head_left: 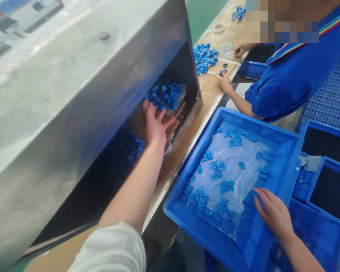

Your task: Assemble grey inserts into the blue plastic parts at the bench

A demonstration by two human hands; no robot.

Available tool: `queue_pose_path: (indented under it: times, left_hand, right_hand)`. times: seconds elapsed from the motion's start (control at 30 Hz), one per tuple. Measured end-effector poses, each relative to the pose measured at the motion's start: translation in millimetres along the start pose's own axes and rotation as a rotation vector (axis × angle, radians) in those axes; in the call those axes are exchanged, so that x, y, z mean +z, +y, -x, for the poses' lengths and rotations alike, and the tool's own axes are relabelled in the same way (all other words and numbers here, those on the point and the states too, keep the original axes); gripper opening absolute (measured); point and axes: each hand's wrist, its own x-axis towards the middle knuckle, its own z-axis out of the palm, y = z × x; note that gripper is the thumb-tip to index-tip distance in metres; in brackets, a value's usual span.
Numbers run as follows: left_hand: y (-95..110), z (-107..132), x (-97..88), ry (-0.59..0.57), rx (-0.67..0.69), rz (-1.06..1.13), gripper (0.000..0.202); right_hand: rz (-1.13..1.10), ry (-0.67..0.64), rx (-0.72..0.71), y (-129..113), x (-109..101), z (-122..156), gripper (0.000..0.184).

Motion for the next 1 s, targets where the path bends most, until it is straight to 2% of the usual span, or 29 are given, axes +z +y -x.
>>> queue_pose_path:
  times: [0.07,0.13,0.17,0.23,0.3,0.37,0.5,0.57,0.63,0.77,0.83,0.9,1.0]
  left_hand:
    - [-36.5,65.2,1.9,-0.222,0.258,-0.255,0.044]
    - [-78.6,124.5,2.0,-0.666,0.510,-0.579,0.040]
    - [-99.7,147.0,1.7,-0.841,0.562,-0.727,0.044]
    - [-137.5,173.9,1.8,-0.985,0.532,-0.993,0.055]
    - [-165.5,179.5,3.0,-0.977,0.433,-1.167,0.067]
    - [-182.3,172.7,4.7,-0.952,0.390,-1.234,0.070]
    - [-195.4,156.9,4.9,-0.976,0.489,-1.223,0.052]
    - [-198.5,157.2,2.8,-0.937,0.494,-1.232,0.049]
    - [-200.9,162.7,0.4,-0.885,0.463,-1.256,0.053]
    - [-203.1,173.7,-0.1,-0.892,0.423,-1.280,0.064]
    - [-202.9,173.3,2.7,-0.901,0.404,-1.287,0.062]
    - [-202.2,169.4,6.0,-0.910,0.383,-1.296,0.055]
    - [-200.5,164.1,7.4,-0.929,0.368,-1.310,0.049]
  right_hand:
    - [0.075,-0.080,0.043,-10.2,0.5,-10.9,0.035]
    - [0.102,-0.095,0.112,-20.3,5.3,-27.5,0.043]
    - [0.106,-0.089,0.154,-24.6,9.3,-37.8,0.048]
    - [0.117,-0.091,0.237,-30.7,19.5,-61.4,0.055]
    - [0.121,-0.121,0.296,-32.0,31.8,-86.5,0.054]
    - [0.104,-0.163,0.299,-27.5,43.8,-109.3,0.048]
    - [0.026,-0.193,0.315,-10.4,56.2,-133.1,0.035]
    - [-0.032,-0.128,0.317,-10.5,55.1,-129.3,0.034]
    - [-0.080,-0.094,0.205,-23.3,52.9,-115.6,0.035]
    - [-0.114,-0.202,-0.154,-71.2,62.5,-79.7,0.033]
    - [-0.102,-0.271,-0.253,-87.2,73.7,-71.0,0.032]
    - [-0.079,-0.333,-0.284,-90.2,83.0,-72.6,0.030]
    - [-0.064,-0.390,-0.309,-76.0,86.9,-85.9,0.030]
